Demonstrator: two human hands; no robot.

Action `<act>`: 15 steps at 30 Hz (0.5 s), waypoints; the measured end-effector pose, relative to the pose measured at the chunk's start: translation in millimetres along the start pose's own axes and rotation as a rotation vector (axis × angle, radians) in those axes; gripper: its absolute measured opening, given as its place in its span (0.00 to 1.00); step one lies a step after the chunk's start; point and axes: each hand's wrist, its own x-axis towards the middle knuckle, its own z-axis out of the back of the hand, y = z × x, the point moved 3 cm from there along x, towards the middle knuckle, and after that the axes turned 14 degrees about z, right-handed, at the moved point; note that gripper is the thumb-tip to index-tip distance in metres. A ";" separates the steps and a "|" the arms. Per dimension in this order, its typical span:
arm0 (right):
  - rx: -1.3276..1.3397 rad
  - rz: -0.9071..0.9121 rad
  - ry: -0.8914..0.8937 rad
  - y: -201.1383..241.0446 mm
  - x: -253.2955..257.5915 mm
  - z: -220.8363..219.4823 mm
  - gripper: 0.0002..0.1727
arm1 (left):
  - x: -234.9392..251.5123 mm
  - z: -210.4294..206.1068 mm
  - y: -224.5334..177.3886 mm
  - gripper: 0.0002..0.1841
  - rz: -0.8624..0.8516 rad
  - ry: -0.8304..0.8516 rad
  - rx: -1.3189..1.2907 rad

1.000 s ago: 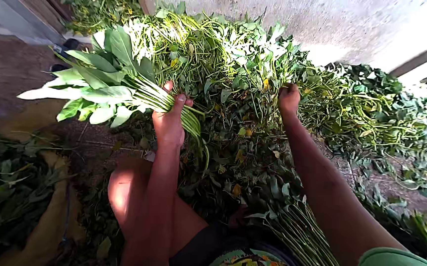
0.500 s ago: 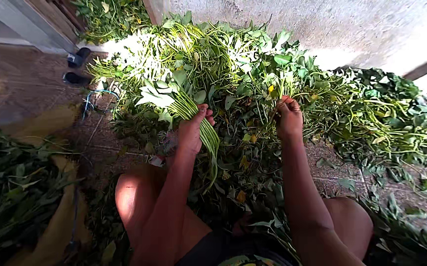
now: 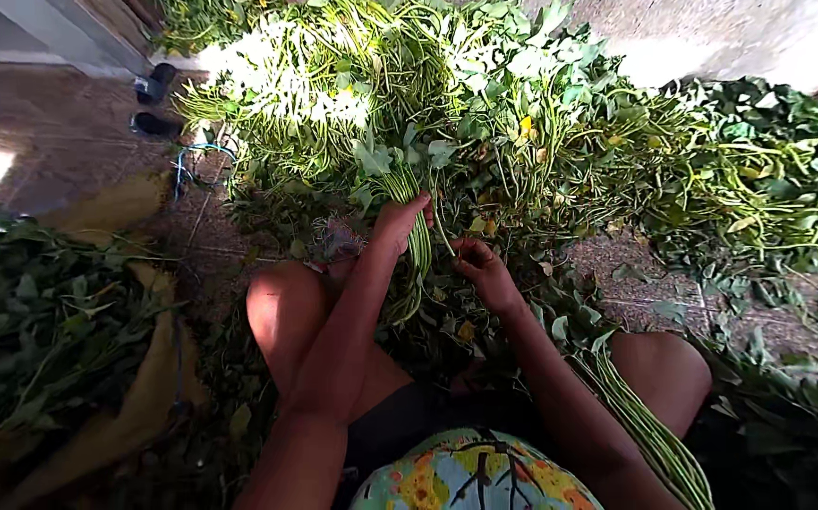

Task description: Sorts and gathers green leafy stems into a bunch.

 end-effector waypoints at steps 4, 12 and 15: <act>0.016 -0.098 0.142 16.5 2.1 -0.4 0.30 | -3.8 -4.1 2.3 0.14 -0.010 0.022 0.053; 0.431 -0.404 0.111 28.2 37.2 -12.9 0.23 | -13.5 -9.1 1.2 0.07 0.052 0.108 0.143; 0.513 -0.447 0.143 34.6 47.8 -15.1 0.25 | -12.1 -8.4 -1.9 0.10 0.028 0.217 0.038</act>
